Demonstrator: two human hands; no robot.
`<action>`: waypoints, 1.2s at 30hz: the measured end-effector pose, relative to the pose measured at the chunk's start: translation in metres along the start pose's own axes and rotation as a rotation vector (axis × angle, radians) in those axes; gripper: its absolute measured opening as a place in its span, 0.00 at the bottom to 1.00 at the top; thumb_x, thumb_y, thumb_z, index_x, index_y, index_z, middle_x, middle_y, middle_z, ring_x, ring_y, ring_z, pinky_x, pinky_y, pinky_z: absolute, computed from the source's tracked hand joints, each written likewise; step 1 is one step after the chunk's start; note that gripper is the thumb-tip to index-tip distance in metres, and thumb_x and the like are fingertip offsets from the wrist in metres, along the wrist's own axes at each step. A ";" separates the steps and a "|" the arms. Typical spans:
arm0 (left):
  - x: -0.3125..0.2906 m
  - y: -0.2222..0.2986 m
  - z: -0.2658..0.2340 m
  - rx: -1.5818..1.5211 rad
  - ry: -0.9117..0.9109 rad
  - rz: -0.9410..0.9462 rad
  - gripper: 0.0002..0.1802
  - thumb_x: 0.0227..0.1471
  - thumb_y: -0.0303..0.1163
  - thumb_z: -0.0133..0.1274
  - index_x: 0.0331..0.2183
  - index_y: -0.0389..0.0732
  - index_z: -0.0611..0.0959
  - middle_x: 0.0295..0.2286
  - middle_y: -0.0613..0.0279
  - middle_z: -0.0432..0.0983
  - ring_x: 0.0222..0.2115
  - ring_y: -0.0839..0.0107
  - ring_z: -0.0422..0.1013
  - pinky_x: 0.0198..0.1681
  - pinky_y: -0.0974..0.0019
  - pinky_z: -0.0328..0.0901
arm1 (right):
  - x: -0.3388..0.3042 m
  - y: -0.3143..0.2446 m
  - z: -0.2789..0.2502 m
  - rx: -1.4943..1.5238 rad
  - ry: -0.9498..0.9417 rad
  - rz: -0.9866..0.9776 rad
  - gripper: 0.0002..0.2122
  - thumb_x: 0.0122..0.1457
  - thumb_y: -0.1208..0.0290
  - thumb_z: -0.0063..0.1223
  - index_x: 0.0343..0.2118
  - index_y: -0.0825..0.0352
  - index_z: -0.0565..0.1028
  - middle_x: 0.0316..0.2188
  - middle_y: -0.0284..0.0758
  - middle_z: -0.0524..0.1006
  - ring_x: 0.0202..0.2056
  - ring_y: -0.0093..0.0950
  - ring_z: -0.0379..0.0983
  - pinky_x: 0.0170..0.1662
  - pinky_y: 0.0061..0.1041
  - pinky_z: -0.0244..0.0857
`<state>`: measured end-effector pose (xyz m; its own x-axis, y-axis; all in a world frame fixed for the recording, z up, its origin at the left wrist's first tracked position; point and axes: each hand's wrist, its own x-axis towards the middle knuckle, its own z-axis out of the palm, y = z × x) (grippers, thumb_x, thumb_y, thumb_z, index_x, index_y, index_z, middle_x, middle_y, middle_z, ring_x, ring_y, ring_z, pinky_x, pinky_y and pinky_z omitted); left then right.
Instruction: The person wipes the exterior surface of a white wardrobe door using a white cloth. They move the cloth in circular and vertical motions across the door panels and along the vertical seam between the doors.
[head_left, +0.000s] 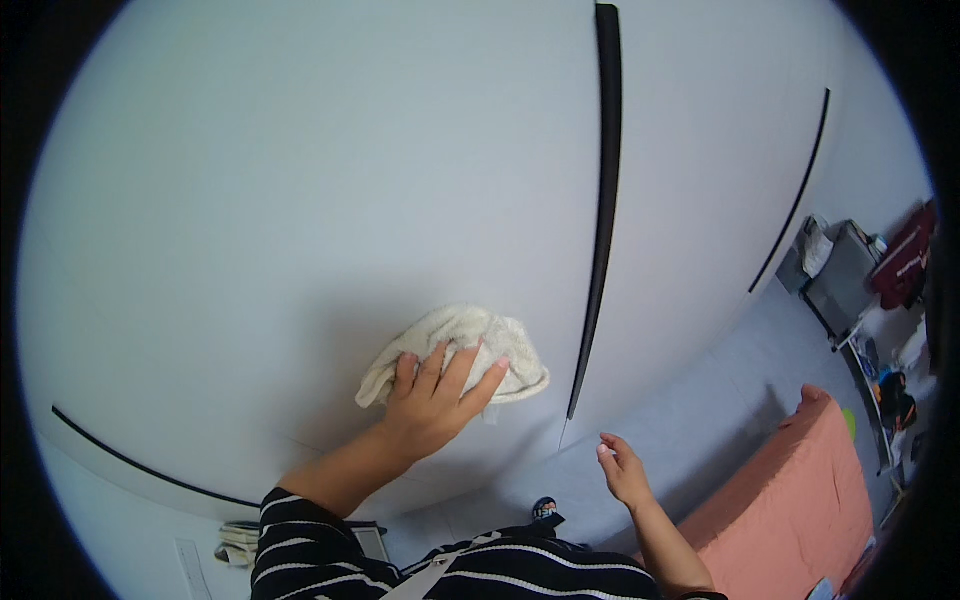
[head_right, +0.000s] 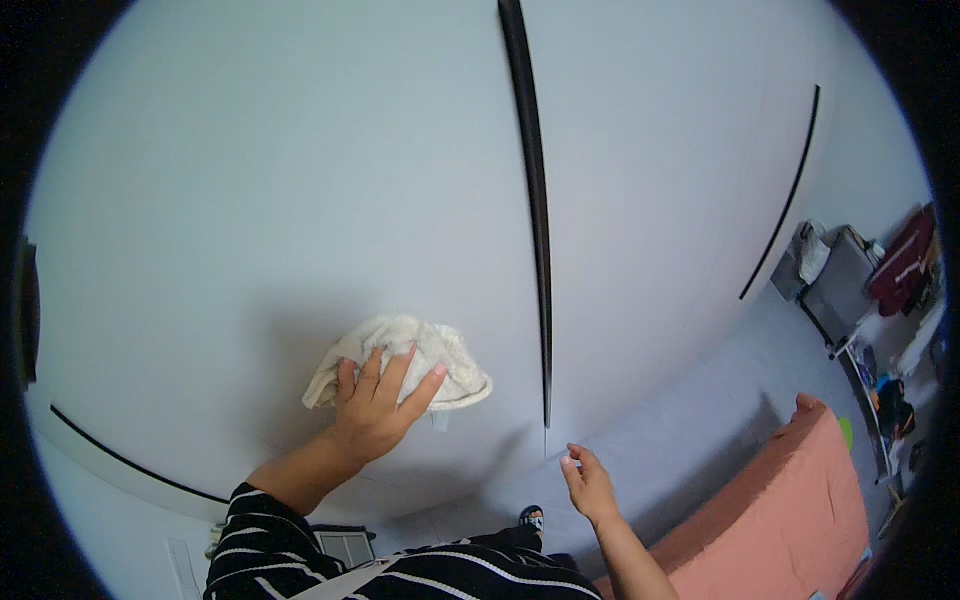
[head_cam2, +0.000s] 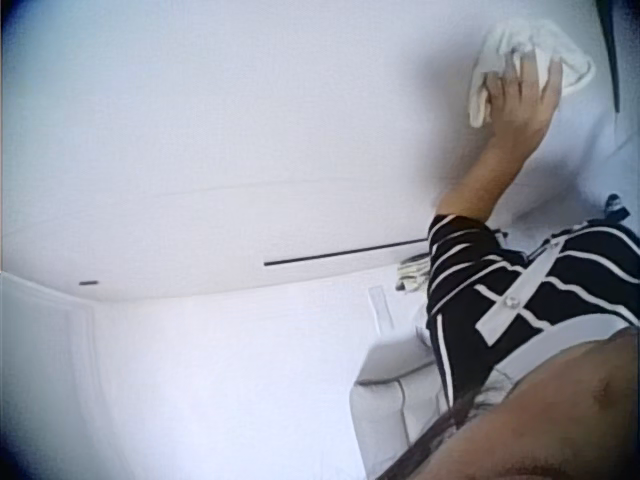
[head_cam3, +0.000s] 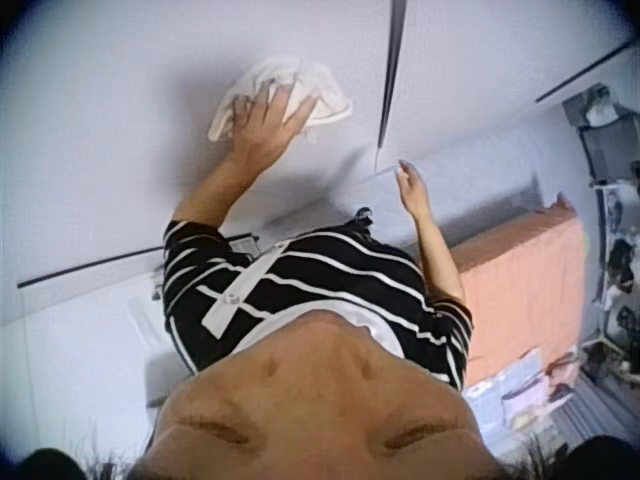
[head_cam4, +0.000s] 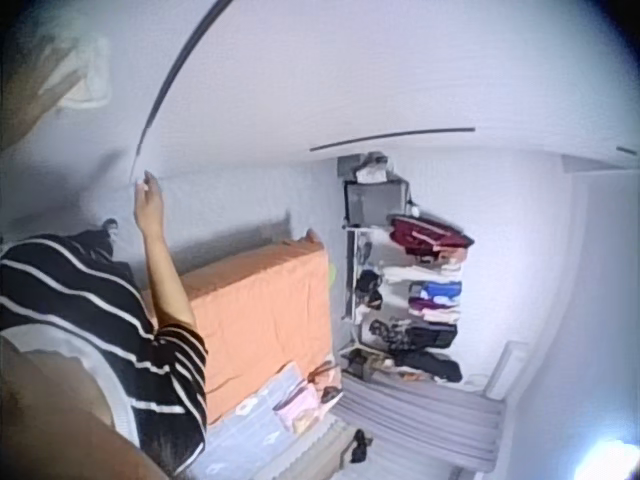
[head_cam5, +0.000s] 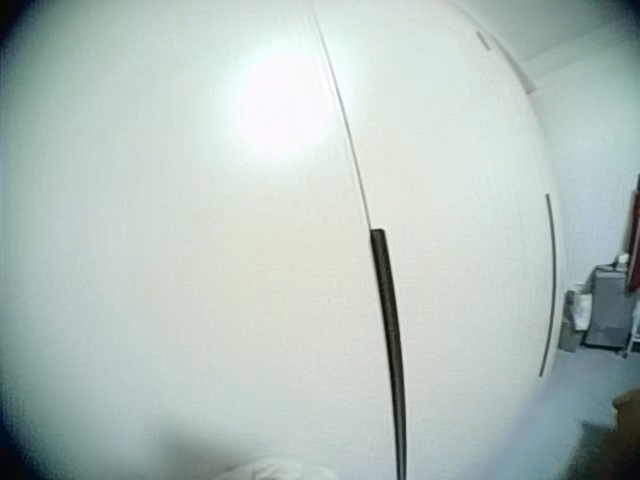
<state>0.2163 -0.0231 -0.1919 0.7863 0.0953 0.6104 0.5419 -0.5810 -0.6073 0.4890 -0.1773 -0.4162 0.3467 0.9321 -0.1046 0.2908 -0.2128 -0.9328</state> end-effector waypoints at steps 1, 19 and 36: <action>0.002 0.001 -0.002 0.039 0.007 -0.024 0.21 0.47 0.37 0.53 0.46 0.59 0.82 0.42 0.63 0.73 0.36 0.66 0.70 0.38 0.58 0.58 | 0.005 -0.001 0.001 0.006 -0.026 -0.023 0.21 0.64 0.58 0.49 0.53 0.69 0.71 0.46 0.44 0.76 0.37 0.32 0.76 0.44 0.28 0.69; 0.162 0.101 0.010 -1.621 0.158 -0.328 0.41 0.47 0.35 0.60 0.61 0.38 0.63 0.62 0.39 0.50 0.64 0.44 0.48 0.64 0.50 0.47 | 0.070 -0.157 -0.080 0.220 0.060 -0.919 0.38 0.55 0.57 0.60 0.64 0.68 0.55 0.62 0.44 0.59 0.64 0.37 0.54 0.64 0.37 0.50; 0.240 0.049 0.091 -0.208 0.560 -0.229 0.27 0.53 0.29 0.50 0.55 0.35 0.68 0.58 0.38 0.61 0.63 0.38 0.49 0.65 0.42 0.33 | 0.230 -0.173 -0.142 -0.485 0.632 -1.439 0.28 0.47 0.50 0.59 0.55 0.42 0.73 0.65 0.38 0.59 0.65 0.52 0.48 0.58 0.68 0.38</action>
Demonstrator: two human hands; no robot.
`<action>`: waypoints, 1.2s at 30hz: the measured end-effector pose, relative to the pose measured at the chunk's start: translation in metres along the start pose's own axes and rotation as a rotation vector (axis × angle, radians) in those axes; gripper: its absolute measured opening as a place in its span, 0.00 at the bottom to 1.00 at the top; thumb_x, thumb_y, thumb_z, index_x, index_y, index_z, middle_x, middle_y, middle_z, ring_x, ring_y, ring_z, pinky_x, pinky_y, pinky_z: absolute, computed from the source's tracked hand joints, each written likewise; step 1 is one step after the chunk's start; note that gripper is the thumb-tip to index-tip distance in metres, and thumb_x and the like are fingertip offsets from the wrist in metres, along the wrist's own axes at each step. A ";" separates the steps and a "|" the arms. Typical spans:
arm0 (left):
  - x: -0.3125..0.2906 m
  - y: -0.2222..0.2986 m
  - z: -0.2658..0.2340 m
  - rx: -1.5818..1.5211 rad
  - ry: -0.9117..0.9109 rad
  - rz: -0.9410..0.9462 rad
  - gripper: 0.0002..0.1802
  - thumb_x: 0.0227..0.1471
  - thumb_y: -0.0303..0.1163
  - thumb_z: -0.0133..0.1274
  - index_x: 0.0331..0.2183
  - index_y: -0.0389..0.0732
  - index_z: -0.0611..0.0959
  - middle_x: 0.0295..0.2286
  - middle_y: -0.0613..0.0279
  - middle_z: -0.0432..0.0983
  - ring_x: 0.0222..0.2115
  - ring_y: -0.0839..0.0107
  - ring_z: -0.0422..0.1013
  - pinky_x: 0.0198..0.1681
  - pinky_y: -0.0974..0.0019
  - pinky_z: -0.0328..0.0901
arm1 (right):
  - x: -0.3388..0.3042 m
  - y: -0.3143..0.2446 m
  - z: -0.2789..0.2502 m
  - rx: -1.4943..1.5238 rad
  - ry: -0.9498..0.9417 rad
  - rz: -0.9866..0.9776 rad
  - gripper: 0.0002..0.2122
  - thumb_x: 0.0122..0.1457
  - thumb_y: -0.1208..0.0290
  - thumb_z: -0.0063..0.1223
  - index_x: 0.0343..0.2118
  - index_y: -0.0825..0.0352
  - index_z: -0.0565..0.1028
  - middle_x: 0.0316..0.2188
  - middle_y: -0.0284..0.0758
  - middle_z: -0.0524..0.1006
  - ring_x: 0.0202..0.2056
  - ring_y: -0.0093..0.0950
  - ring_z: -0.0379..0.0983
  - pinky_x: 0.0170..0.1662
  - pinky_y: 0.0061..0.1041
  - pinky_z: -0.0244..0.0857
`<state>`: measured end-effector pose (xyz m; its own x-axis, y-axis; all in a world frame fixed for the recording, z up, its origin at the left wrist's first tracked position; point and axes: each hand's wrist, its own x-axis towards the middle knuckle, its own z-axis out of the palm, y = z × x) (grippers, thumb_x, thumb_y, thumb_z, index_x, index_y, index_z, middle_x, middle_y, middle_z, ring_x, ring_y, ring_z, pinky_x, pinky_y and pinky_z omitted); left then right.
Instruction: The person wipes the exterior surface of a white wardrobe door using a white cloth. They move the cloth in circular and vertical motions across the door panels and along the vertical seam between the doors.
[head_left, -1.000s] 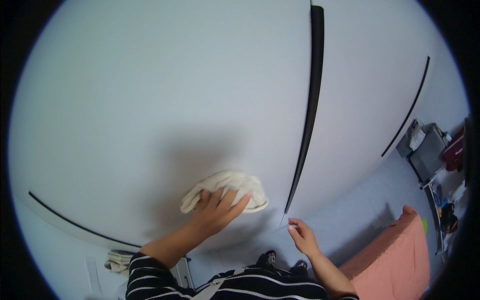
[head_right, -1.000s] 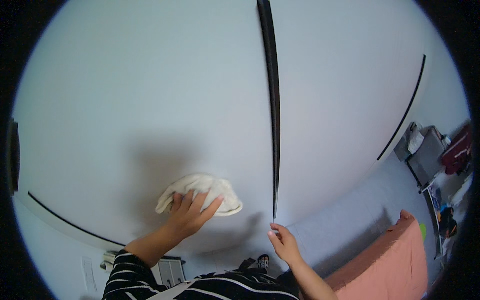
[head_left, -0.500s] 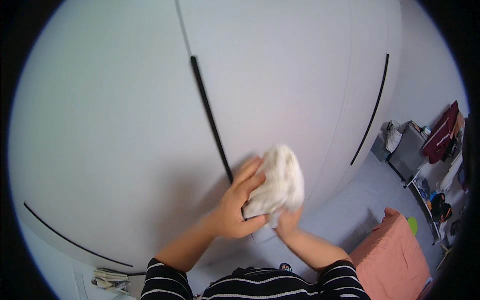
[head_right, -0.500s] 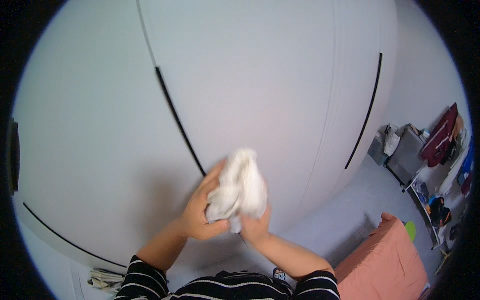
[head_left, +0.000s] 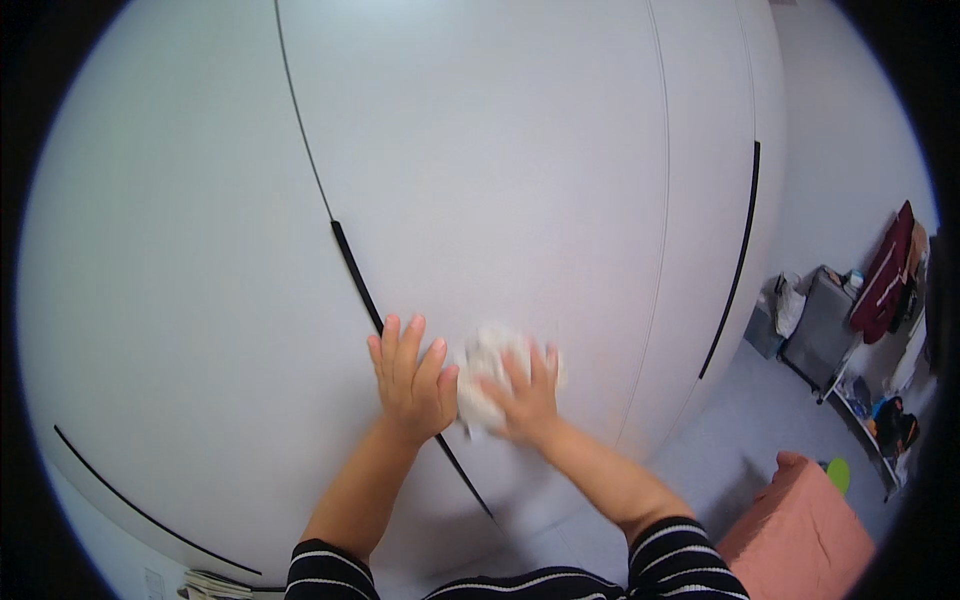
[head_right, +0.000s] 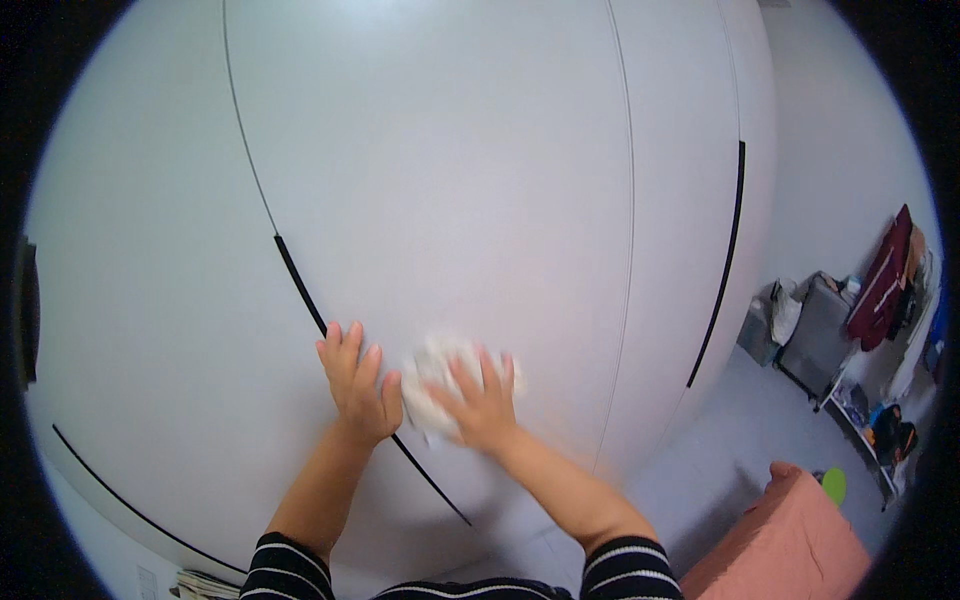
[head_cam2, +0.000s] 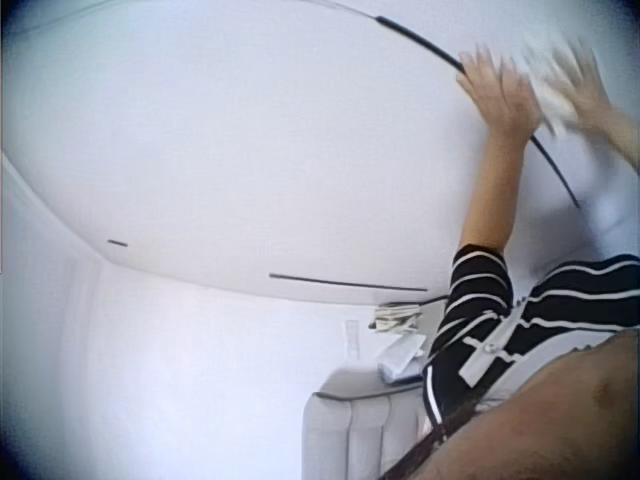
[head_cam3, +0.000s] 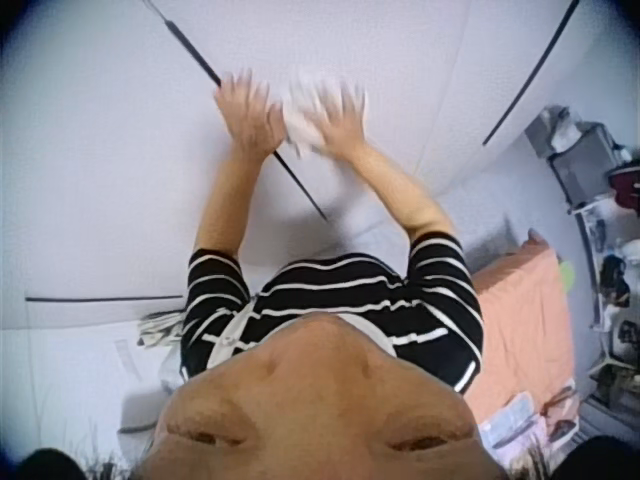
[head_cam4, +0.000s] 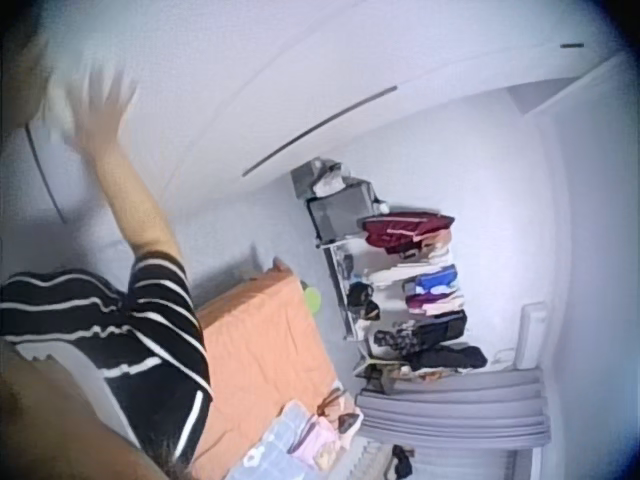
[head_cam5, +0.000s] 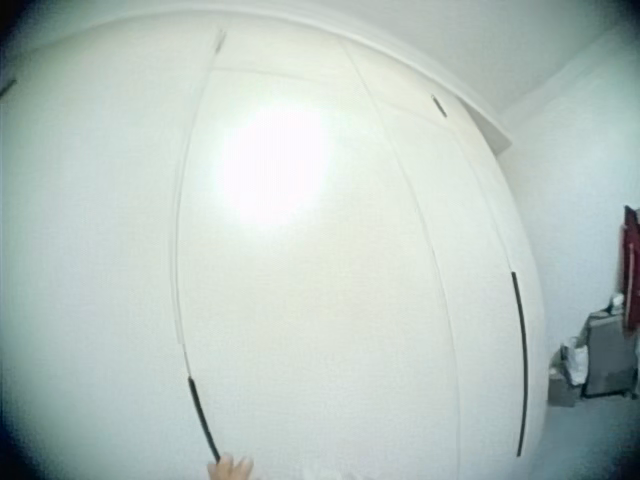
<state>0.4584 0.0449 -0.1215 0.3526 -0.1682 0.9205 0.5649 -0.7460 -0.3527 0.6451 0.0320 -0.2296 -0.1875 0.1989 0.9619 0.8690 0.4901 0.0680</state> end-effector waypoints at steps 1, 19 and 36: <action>-0.005 -0.001 0.001 -0.006 -0.006 0.026 0.27 0.57 0.34 0.47 0.56 0.36 0.66 0.58 0.39 0.61 0.63 0.40 0.50 0.66 0.44 0.33 | -0.051 -0.002 0.010 -0.004 0.000 -0.061 0.26 0.48 0.51 0.58 0.54 0.40 0.73 0.65 0.34 0.58 0.66 0.49 0.47 0.59 0.69 0.36; 0.006 0.016 0.004 0.402 -0.223 0.069 0.24 0.51 0.46 0.52 0.46 0.42 0.81 0.56 0.42 0.66 0.62 0.43 0.54 0.65 0.38 0.24 | 0.327 0.229 -0.139 -0.100 0.576 0.899 0.31 0.54 0.43 0.51 0.57 0.58 0.70 0.56 0.41 0.70 0.61 0.50 0.55 0.62 0.55 0.46; 0.012 0.024 -0.001 0.480 -0.295 0.077 0.25 0.50 0.46 0.54 0.47 0.44 0.79 0.55 0.43 0.66 0.62 0.43 0.54 0.65 0.38 0.23 | 0.447 0.063 -0.097 -0.144 0.448 0.002 0.29 0.42 0.60 0.56 0.52 0.62 0.73 0.55 0.45 0.70 0.60 0.43 0.59 0.61 0.53 0.50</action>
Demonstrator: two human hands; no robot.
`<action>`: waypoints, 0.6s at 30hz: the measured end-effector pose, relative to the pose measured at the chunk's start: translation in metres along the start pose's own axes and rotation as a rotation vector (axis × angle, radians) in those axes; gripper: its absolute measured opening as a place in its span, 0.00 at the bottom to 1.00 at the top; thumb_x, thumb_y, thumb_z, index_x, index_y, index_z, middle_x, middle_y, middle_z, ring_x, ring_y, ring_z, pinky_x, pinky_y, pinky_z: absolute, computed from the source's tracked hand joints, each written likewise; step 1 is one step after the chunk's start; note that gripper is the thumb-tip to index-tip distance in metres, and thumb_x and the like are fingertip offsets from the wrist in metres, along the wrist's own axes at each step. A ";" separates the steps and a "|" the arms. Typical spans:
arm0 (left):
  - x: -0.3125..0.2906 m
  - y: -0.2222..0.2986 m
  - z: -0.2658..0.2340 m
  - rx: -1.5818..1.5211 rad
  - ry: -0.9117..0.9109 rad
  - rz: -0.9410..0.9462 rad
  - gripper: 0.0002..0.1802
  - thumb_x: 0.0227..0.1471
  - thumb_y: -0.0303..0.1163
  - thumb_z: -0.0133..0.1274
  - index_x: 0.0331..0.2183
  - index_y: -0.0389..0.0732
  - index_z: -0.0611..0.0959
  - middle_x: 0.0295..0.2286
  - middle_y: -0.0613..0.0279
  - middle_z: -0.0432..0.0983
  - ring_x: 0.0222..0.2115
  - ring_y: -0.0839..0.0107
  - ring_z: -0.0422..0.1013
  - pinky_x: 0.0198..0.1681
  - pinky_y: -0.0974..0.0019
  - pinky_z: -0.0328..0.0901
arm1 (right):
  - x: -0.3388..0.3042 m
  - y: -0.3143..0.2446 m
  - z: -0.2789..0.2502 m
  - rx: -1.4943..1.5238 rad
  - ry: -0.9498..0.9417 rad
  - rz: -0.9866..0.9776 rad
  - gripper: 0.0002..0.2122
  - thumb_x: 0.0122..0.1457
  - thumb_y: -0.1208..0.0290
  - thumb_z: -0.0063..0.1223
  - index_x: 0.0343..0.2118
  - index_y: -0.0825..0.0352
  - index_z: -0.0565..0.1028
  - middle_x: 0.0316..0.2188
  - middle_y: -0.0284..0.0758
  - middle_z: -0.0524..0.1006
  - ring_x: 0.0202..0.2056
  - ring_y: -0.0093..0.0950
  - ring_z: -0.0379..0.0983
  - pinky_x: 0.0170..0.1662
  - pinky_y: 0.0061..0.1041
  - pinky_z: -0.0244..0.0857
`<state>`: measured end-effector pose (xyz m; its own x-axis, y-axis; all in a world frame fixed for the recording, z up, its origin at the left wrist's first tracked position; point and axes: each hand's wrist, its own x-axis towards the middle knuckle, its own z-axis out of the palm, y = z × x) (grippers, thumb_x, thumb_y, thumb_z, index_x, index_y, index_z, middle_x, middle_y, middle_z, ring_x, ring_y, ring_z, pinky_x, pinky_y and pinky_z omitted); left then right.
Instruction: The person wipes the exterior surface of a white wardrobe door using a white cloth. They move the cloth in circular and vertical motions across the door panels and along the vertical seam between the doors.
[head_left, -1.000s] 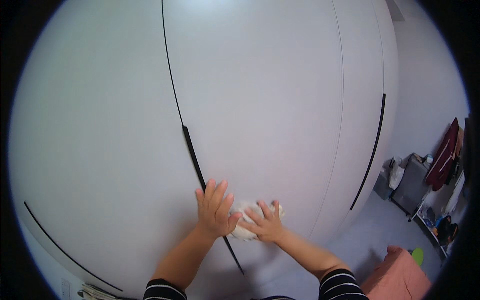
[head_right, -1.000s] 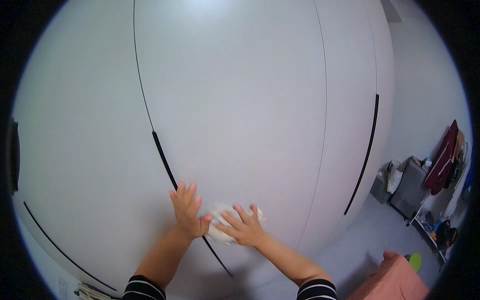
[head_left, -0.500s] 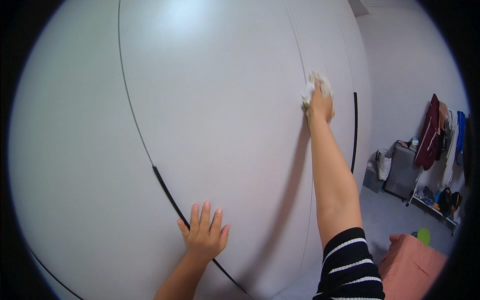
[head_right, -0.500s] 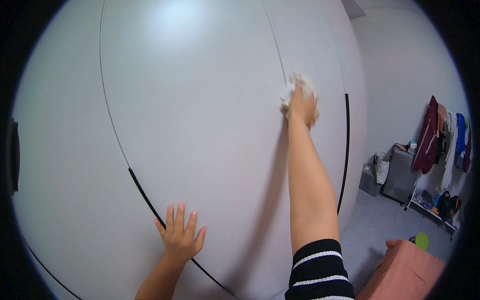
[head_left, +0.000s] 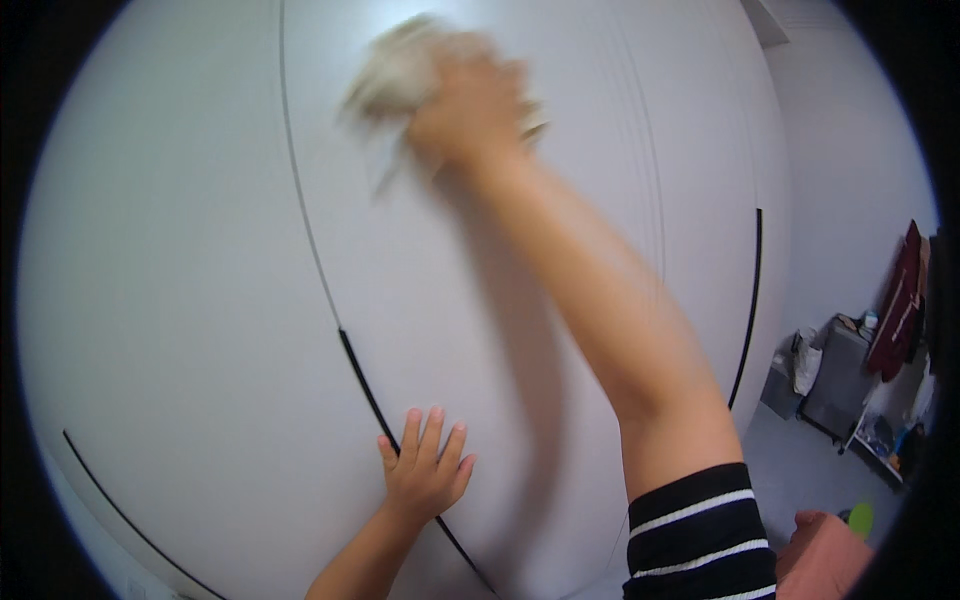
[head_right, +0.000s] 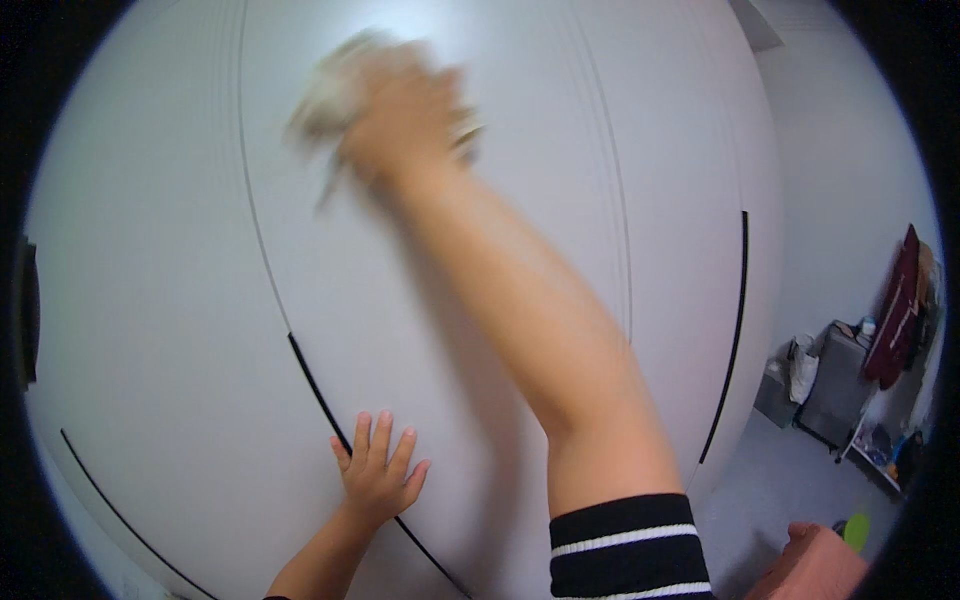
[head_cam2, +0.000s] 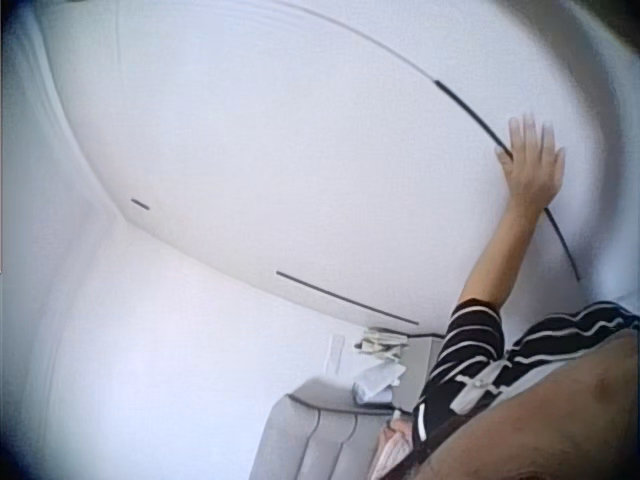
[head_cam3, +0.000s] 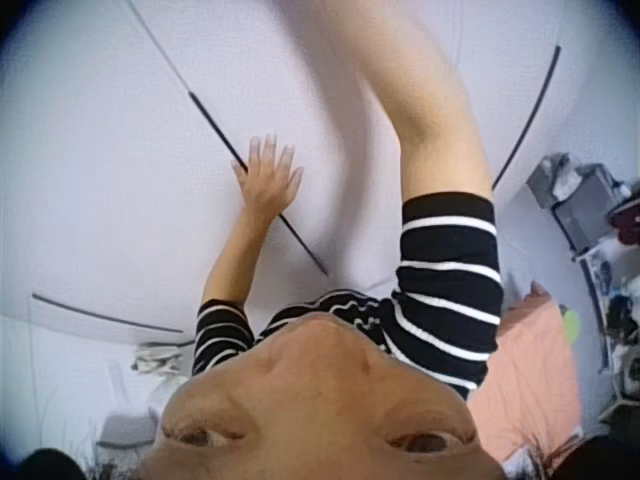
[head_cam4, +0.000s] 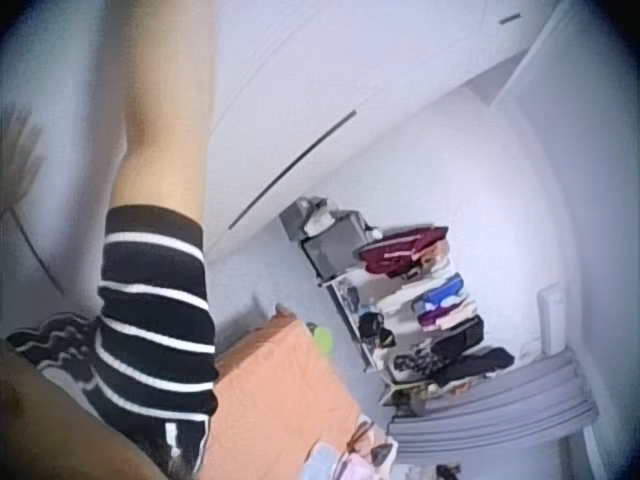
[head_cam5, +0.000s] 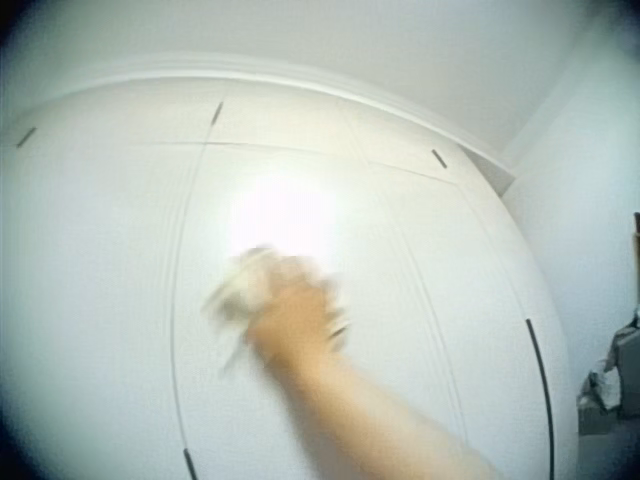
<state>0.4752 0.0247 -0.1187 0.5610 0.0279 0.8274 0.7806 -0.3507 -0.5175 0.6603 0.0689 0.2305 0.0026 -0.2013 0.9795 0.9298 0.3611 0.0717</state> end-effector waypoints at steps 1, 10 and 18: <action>-0.001 -0.002 -0.001 0.021 -0.010 -0.001 0.26 0.51 0.47 0.53 0.48 0.44 0.78 0.55 0.43 0.66 0.62 0.44 0.53 0.65 0.38 0.23 | 0.024 0.018 -0.017 -0.048 -0.100 0.264 0.27 0.44 0.61 0.54 0.51 0.62 0.74 0.52 0.45 0.73 0.59 0.43 0.60 0.60 0.51 0.52; -0.009 0.006 0.005 0.118 -0.121 -0.061 0.34 0.48 0.51 0.56 0.54 0.48 0.72 0.60 0.44 0.58 0.64 0.42 0.49 0.63 0.34 0.23 | -0.080 -0.010 -0.016 0.171 -0.037 -0.346 0.31 0.43 0.60 0.60 0.55 0.55 0.71 0.57 0.44 0.68 0.59 0.49 0.59 0.62 0.56 0.45; 0.010 0.038 -0.009 0.074 -0.229 -0.180 0.39 0.48 0.54 0.56 0.59 0.49 0.69 0.64 0.40 0.47 0.65 0.39 0.41 0.59 0.26 0.24 | -0.115 0.226 -0.084 -0.206 0.080 0.375 0.23 0.52 0.51 0.58 0.44 0.65 0.76 0.40 0.46 0.77 0.44 0.46 0.71 0.50 0.44 0.61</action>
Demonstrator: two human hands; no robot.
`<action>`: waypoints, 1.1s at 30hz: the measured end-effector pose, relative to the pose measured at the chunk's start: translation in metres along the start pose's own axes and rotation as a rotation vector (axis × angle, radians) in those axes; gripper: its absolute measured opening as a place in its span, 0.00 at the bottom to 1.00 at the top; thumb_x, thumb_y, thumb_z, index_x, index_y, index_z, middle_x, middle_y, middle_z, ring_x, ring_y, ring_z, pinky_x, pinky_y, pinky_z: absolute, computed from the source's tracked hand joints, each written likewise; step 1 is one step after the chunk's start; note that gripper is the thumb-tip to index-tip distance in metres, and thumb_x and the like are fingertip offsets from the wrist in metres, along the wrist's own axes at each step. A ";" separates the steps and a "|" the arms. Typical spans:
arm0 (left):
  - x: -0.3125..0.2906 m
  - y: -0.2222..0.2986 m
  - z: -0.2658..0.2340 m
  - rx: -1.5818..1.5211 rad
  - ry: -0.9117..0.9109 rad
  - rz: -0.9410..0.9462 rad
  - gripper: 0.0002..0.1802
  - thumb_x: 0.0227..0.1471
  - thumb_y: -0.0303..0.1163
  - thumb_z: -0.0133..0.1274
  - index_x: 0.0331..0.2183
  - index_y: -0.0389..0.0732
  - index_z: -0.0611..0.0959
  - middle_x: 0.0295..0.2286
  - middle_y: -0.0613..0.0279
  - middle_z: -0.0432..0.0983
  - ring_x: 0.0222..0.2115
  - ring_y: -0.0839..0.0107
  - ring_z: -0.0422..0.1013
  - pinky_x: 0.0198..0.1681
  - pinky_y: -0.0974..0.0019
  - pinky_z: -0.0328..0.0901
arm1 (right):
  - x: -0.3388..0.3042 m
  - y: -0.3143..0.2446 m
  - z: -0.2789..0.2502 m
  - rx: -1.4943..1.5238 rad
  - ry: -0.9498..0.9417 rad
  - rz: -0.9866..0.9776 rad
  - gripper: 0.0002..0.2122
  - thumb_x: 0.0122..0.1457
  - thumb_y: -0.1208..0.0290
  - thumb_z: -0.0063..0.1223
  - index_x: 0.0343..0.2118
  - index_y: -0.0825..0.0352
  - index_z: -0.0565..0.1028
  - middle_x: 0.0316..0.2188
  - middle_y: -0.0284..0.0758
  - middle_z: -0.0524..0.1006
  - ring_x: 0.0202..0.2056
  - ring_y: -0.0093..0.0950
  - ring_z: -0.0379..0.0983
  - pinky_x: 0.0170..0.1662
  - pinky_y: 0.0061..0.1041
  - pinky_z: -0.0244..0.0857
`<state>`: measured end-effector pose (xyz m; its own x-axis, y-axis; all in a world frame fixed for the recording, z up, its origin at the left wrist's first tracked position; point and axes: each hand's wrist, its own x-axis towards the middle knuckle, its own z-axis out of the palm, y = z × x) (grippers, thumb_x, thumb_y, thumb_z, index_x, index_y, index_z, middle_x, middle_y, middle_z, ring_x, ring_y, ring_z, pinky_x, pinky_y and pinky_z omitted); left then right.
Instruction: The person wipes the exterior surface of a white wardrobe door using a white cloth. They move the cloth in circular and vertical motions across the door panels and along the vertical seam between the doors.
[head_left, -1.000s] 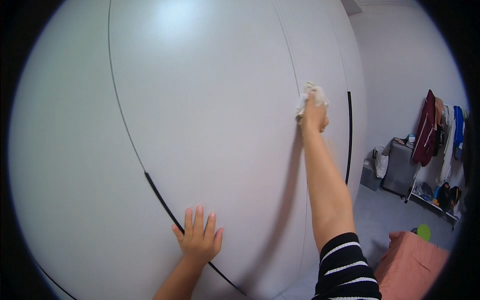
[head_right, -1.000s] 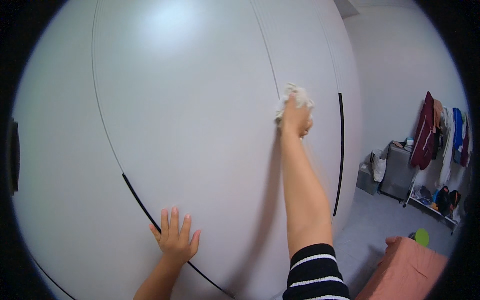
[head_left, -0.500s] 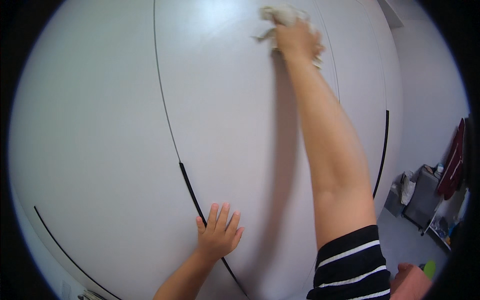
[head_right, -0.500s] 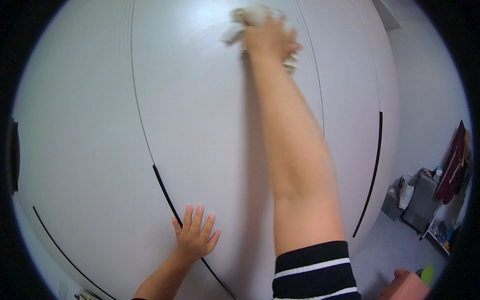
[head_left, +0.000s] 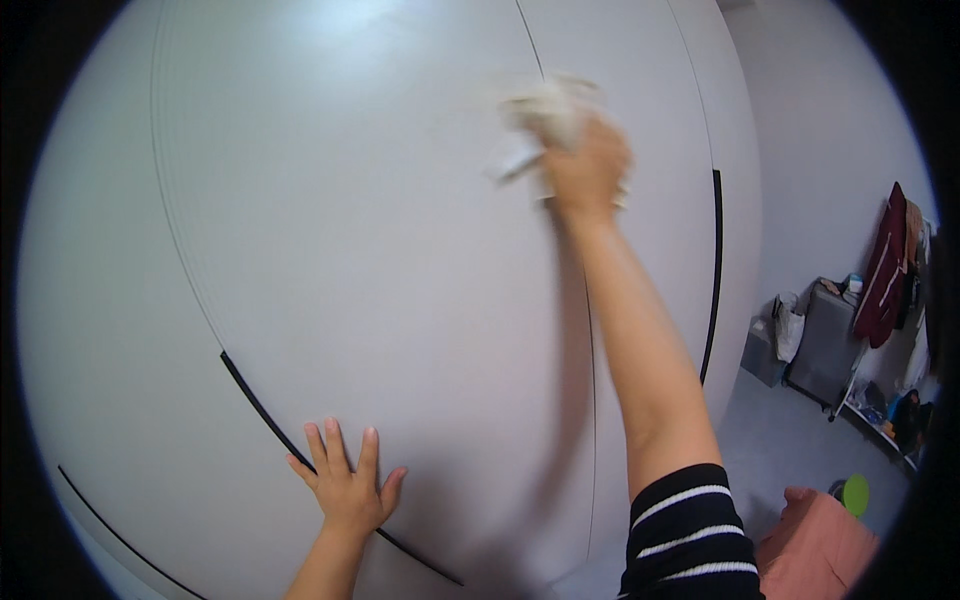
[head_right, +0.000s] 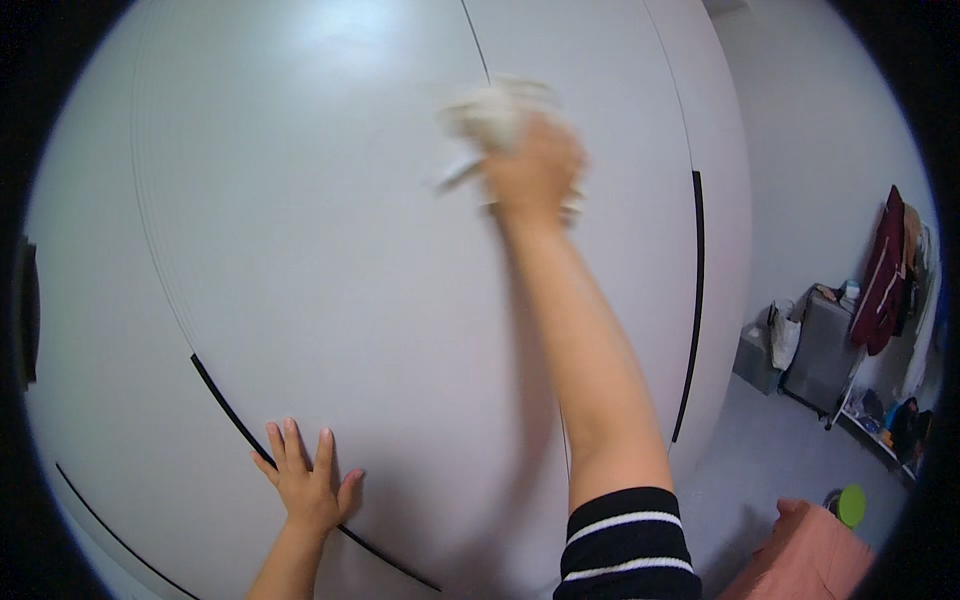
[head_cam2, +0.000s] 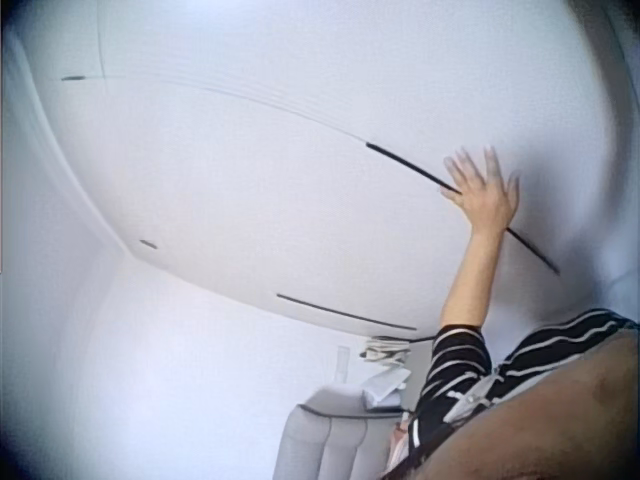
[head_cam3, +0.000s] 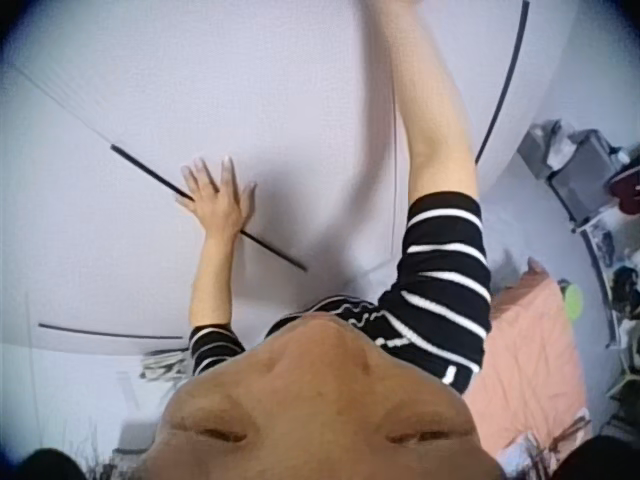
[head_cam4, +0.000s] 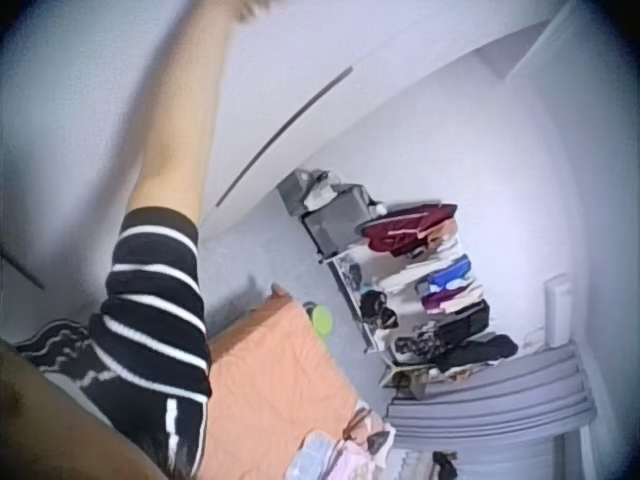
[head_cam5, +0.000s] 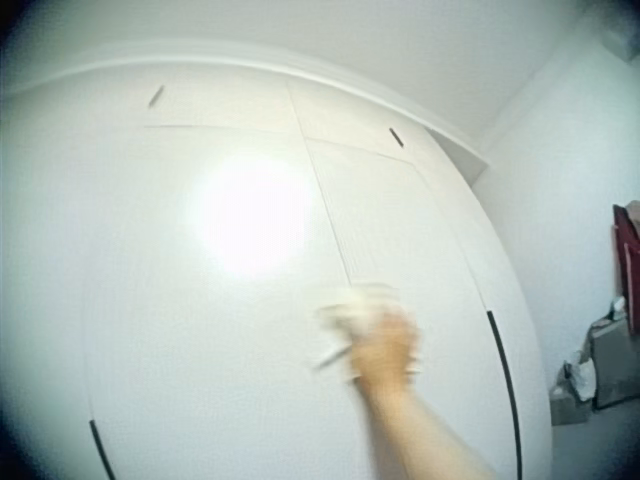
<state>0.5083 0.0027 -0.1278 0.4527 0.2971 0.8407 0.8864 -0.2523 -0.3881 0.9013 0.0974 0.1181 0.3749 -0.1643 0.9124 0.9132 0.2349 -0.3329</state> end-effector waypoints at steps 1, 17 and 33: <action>0.002 0.003 0.001 -0.015 0.008 -0.011 0.39 0.48 0.54 0.56 0.59 0.49 0.70 0.64 0.40 0.47 0.65 0.38 0.41 0.59 0.26 0.25 | -0.002 0.059 -0.001 -0.019 0.055 0.249 0.28 0.52 0.44 0.56 0.42 0.67 0.76 0.40 0.46 0.77 0.48 0.47 0.69 0.52 0.47 0.58; 0.002 0.002 0.009 -0.011 0.075 0.008 0.38 0.50 0.54 0.55 0.60 0.49 0.68 0.64 0.40 0.45 0.66 0.39 0.37 0.59 0.27 0.27 | -0.383 0.177 -0.104 0.611 0.385 1.634 0.20 0.61 0.46 0.47 0.41 0.60 0.74 0.27 0.29 0.74 0.24 0.24 0.69 0.24 0.27 0.64; -0.036 0.036 0.051 -0.161 -0.135 0.207 0.42 0.44 0.43 0.62 0.60 0.52 0.66 0.64 0.44 0.47 0.65 0.39 0.39 0.60 0.27 0.27 | -0.535 0.015 -0.110 0.064 0.115 1.222 0.25 0.58 0.59 0.52 0.56 0.67 0.69 0.51 0.43 0.72 0.53 0.41 0.67 0.57 0.40 0.57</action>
<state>0.5290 0.0293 -0.1916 0.6407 0.3410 0.6880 0.7519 -0.4600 -0.4722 0.7323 0.0833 -0.4013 0.9933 0.1138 -0.0187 -0.0566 0.3396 -0.9389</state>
